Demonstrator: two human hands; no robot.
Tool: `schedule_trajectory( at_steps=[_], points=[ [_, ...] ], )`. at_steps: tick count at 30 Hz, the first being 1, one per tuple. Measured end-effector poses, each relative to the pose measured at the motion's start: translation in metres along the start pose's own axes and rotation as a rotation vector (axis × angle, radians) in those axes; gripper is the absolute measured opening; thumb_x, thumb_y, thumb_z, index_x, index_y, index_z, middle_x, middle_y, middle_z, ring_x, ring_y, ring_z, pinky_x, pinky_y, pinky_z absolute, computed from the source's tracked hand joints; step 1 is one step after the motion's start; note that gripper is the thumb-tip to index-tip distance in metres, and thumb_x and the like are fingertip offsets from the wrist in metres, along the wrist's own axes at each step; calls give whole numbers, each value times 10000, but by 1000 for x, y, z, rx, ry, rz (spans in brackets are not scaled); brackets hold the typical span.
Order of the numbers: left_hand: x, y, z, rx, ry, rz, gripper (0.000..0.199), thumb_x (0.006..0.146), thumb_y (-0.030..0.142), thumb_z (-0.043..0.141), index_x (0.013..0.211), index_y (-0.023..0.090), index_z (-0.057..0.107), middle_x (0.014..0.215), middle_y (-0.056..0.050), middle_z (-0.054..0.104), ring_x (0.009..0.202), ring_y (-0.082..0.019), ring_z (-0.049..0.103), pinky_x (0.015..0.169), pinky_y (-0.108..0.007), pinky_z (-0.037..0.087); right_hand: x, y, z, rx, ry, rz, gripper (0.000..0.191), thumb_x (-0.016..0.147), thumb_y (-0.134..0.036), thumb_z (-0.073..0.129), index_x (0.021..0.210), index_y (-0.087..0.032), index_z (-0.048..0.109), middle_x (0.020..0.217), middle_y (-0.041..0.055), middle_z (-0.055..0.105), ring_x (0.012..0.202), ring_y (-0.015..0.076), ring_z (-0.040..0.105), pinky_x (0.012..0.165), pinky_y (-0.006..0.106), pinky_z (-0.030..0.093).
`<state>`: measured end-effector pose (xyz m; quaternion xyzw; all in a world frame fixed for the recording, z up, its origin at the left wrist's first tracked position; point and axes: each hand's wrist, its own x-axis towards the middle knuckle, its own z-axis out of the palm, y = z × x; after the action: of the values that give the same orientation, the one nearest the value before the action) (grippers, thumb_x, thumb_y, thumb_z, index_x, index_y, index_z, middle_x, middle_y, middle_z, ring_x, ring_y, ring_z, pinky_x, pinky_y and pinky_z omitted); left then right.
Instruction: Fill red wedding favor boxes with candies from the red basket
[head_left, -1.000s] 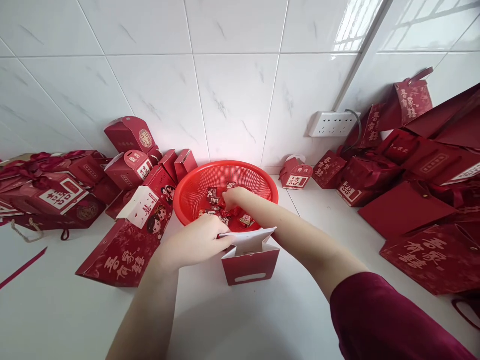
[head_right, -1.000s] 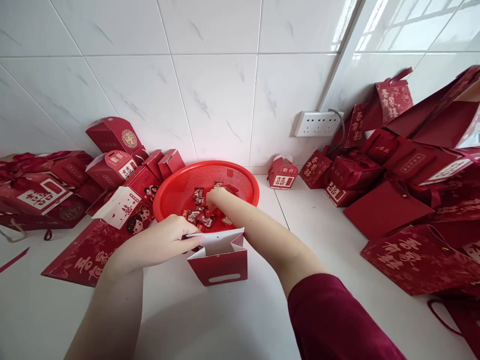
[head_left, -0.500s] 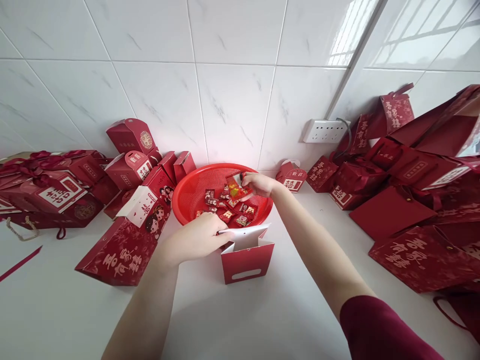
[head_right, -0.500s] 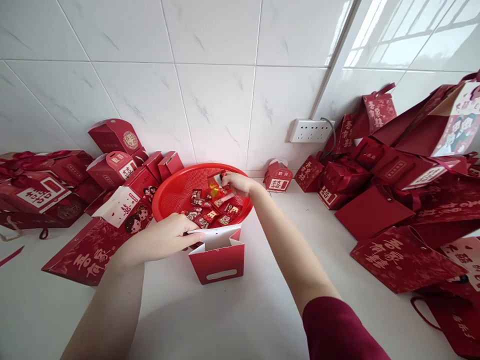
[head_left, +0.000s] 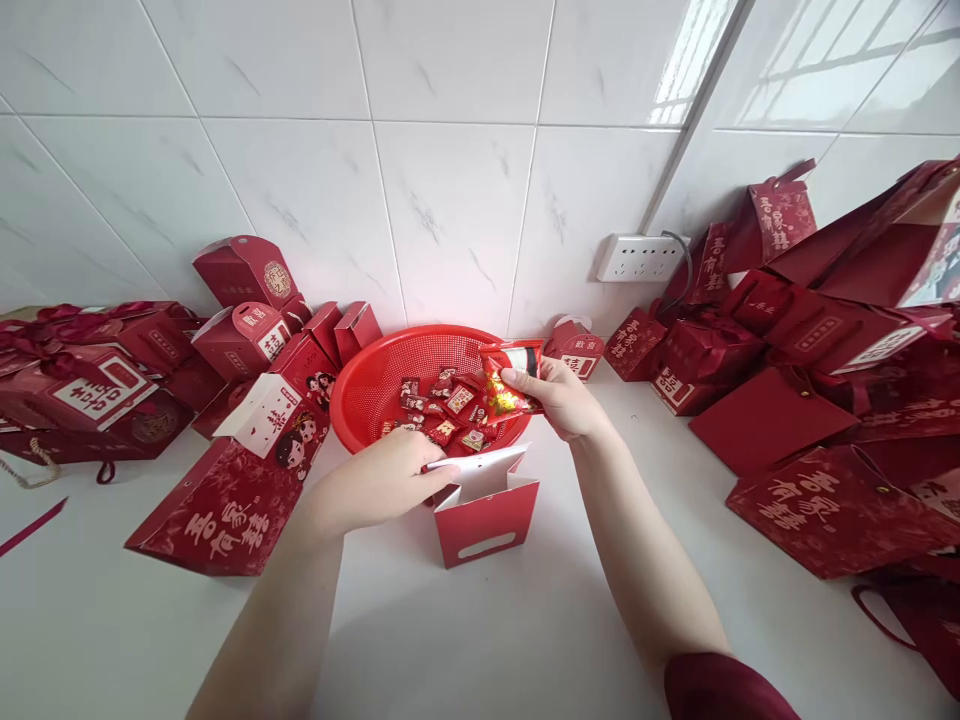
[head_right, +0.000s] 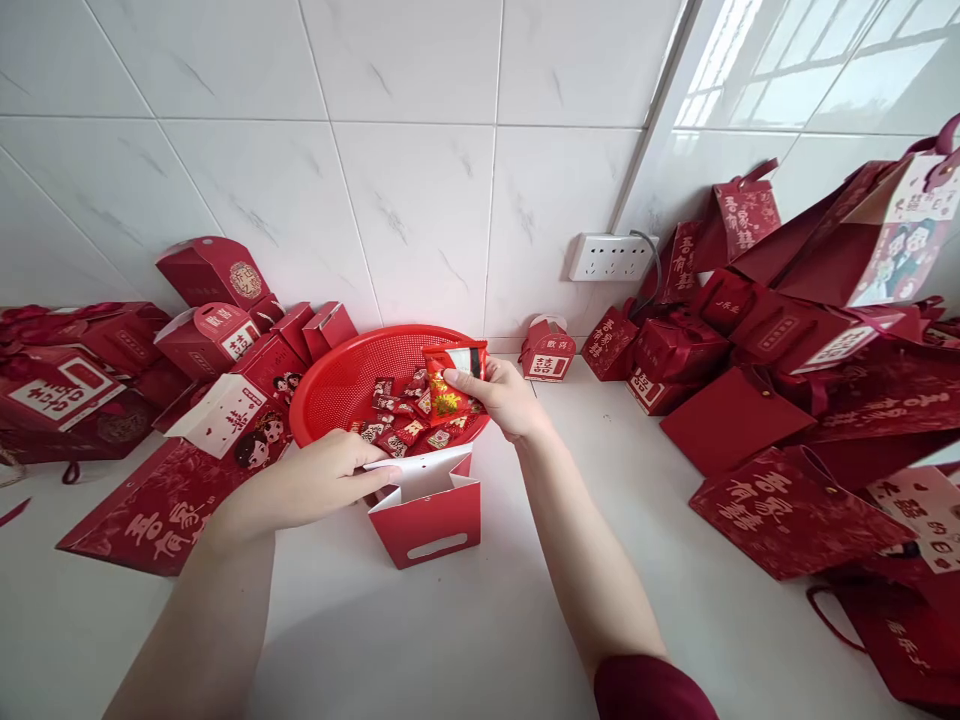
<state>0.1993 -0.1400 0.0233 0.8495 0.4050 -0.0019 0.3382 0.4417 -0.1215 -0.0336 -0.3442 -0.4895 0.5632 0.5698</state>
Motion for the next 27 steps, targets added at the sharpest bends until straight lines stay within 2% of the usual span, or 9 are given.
schedule_trajectory(
  at_steps=[4,6,8,10,12,16,19,23,27],
  points=[
    [1,-4,-4,49,18,41,457,912,519,513,612,194,628,578,13,600,533,-135,513,508,-267,317,-1,1,5,2,15,-42,295,773,-383,821,989,-192,763,936,64,784,858,212,739,820,336,595],
    [4,-6,-3,-23,81,66,388,879,567,576,783,227,736,735,8,699,677,-164,617,583,-250,397,-1,1,10,7,33,-59,286,771,-380,823,986,-200,764,945,60,782,861,211,734,825,343,592],
    [10,-7,0,-147,181,80,386,871,591,592,957,254,761,894,-1,737,807,-187,654,666,-251,449,-2,1,17,4,29,-89,261,775,-376,820,964,-206,765,944,53,776,852,207,726,817,342,586],
    [18,-8,5,-237,285,89,400,864,590,611,989,237,752,901,-16,729,805,-189,644,670,-259,460,-6,0,28,2,5,-121,216,792,-372,806,925,-208,759,895,39,763,806,194,711,776,328,578],
    [25,-8,10,-311,366,105,393,858,576,634,957,212,744,814,-16,698,718,-167,605,610,-254,437,-11,-2,39,-6,1,-154,182,816,-373,783,887,-209,746,846,24,742,762,179,689,736,313,565],
    [31,-11,13,-496,464,155,348,855,524,672,892,183,730,688,4,622,584,-114,506,513,-228,371,-18,-8,54,-58,20,-220,192,849,-388,745,904,-205,732,877,27,726,830,185,678,790,319,554],
    [30,-16,9,-633,609,233,276,832,453,727,851,178,714,724,2,629,642,-117,550,571,-218,435,-20,-12,52,-101,28,-207,235,840,-429,746,930,-216,704,885,19,713,825,179,668,773,312,549],
    [32,-27,3,-696,846,234,263,803,426,759,759,178,685,658,20,569,609,-102,522,558,-206,437,-16,-12,40,-249,29,-144,279,838,-461,738,820,-198,647,775,4,659,696,142,609,662,281,506],
    [35,-35,1,-560,912,216,245,802,406,757,738,179,687,625,28,551,558,-89,484,507,-200,401,-13,-10,34,-404,2,-120,277,857,-459,710,863,-186,663,818,23,672,707,149,607,646,291,492]
  ],
)
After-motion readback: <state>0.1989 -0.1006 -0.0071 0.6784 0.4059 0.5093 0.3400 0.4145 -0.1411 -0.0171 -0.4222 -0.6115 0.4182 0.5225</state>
